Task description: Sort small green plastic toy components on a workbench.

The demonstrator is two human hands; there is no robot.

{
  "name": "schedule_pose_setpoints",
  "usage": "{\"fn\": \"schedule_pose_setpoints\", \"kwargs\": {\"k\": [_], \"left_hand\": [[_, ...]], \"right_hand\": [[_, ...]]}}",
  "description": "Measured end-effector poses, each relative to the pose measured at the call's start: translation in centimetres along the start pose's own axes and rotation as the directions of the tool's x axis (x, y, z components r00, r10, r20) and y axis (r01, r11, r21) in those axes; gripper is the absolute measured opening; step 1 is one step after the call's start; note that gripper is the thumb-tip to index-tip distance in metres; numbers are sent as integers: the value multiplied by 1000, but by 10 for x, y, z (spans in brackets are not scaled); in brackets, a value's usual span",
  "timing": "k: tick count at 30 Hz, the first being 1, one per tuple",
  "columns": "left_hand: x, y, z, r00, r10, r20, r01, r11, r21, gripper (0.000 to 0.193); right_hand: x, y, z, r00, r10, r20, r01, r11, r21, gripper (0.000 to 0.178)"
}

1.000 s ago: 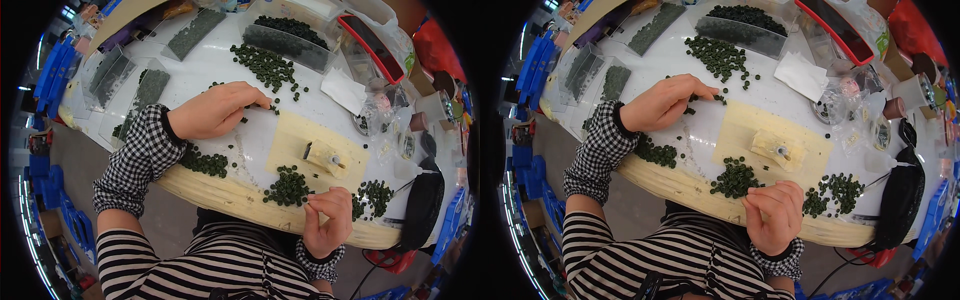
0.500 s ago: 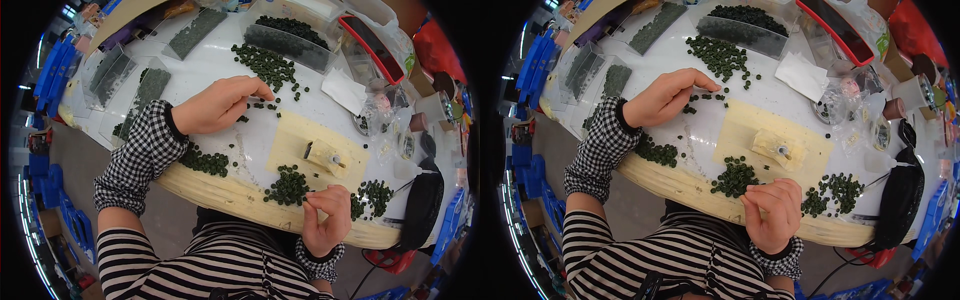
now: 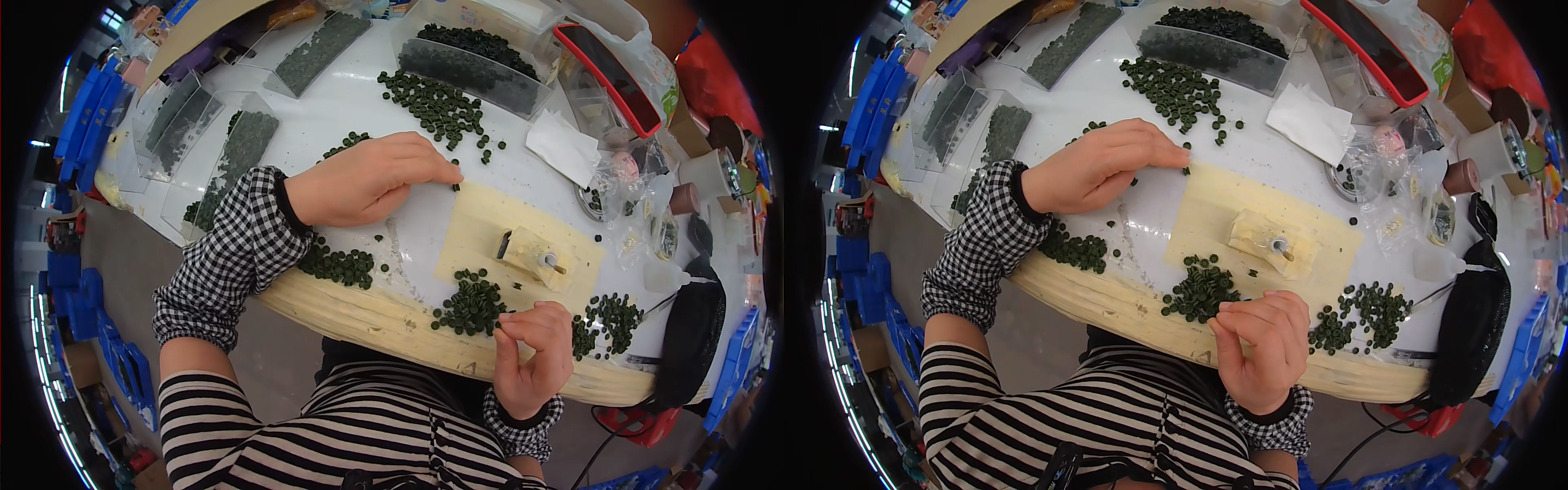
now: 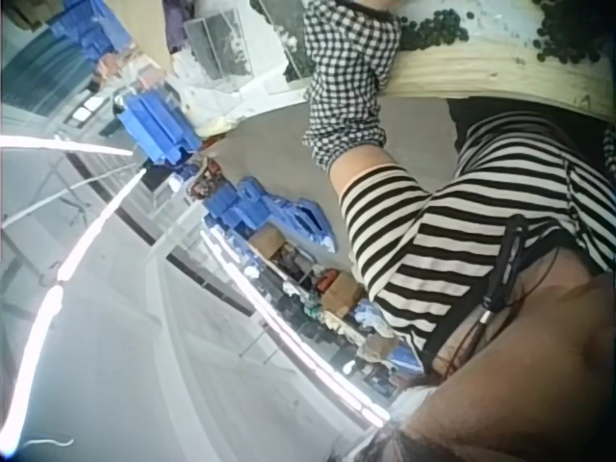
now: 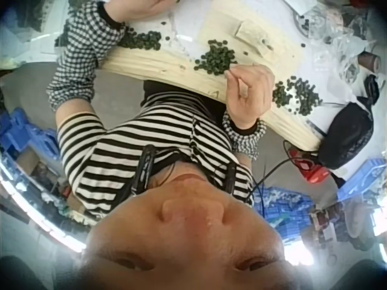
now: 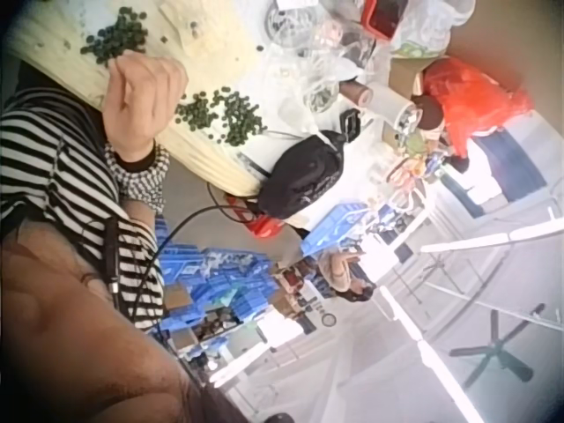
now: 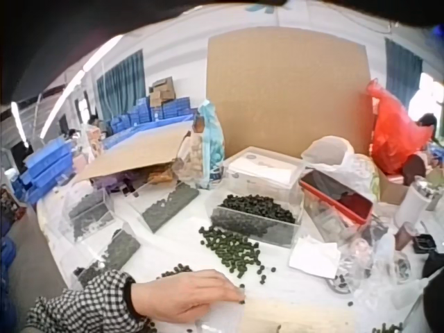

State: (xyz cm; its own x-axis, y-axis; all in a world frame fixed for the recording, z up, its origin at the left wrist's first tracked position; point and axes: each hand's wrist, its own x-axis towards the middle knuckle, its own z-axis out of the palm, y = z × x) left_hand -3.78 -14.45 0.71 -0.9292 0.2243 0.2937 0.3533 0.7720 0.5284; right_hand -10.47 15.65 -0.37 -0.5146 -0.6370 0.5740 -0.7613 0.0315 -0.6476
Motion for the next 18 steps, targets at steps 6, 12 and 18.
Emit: {"fn": "schedule_pose_setpoints", "kwargs": {"k": [6, 12, 18], "left_hand": [[-1, 0, -1, 999, 9, 51, -11, 999, 47, 51], [-9, 1, -10, 995, 20, 102, -31, 994, 107, 44], [-1, 7, -1, 996, 75, 56, -81, 990, 113, 44]], "right_hand": [[-1, 1, 0, 1000, 2, 1, -2, 1000, 2, 19], [-1, 1, -1, 1000, 5, 9, -5, 1000, 10, 19], [0, 0, 0, 1000, 3, 9, -3, 1000, 15, 19]]}}
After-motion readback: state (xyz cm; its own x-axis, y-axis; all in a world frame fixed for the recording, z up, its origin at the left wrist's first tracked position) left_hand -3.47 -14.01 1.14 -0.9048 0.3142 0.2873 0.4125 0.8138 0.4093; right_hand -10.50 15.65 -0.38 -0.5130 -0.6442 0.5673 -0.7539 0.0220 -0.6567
